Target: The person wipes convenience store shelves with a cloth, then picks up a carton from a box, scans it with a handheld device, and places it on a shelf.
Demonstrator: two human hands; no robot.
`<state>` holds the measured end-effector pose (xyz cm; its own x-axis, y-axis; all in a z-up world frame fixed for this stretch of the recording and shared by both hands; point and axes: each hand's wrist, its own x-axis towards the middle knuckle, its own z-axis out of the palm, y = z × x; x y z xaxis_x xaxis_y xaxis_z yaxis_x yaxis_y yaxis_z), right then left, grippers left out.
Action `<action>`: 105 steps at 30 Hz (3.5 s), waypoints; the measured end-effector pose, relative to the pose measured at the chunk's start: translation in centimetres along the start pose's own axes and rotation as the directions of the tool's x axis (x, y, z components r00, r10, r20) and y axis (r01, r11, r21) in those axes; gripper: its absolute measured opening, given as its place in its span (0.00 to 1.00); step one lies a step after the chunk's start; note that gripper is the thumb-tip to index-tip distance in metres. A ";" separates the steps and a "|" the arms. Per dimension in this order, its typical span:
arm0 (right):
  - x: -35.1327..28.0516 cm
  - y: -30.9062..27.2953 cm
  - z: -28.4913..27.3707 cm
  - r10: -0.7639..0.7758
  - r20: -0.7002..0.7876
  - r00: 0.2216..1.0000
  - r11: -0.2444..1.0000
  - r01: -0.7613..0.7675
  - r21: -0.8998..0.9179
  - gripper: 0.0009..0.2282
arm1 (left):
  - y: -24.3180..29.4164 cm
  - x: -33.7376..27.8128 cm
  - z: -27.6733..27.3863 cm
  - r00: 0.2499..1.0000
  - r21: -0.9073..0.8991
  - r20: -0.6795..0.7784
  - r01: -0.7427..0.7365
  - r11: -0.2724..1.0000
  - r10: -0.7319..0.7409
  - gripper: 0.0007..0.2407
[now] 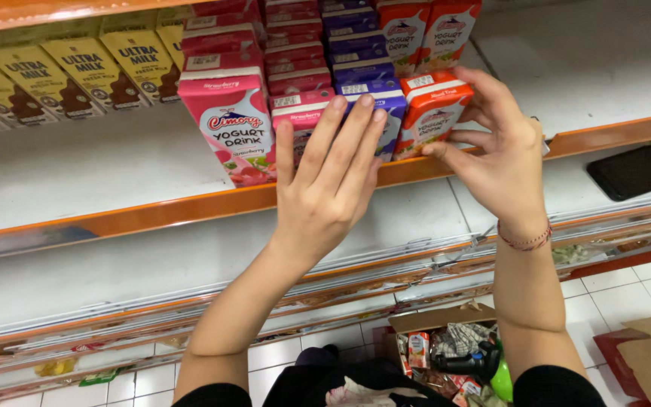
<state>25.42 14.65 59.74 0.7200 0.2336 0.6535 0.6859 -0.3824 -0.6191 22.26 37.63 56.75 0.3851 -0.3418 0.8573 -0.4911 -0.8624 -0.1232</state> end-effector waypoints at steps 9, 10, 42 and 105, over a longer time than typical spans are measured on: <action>-0.2 -0.6 0.1 -0.025 -0.034 0.999 0.997 0.023 -0.069 0.31 | 0.0 -0.2 0.7 1.000 0.017 -0.026 -0.005 1.000 0.006 0.19; -0.4 -0.7 0.2 -0.041 -0.047 0.998 0.994 0.035 -0.105 0.31 | 0.0 -0.2 0.8 1.000 0.014 -0.030 -0.003 1.000 0.004 0.18; -42.7 3.5 -8.2 0.259 -0.895 0.364 0.459 -0.861 -0.218 0.13 | 28.3 -12.2 14.2 0.830 -0.896 0.428 0.442 0.045 0.359 0.10; -49.1 7.7 -7.6 0.689 -0.703 0.174 0.406 -0.897 0.176 0.05 | 35.7 -24.7 19.1 0.851 -0.863 0.489 0.441 0.245 0.191 0.18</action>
<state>-5.45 -6.53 26.20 0.5243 -0.8515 -0.0067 -0.3483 -0.2072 -0.9142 10.17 8.08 21.62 0.6161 -0.6379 0.4620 -0.6252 -0.0393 0.7795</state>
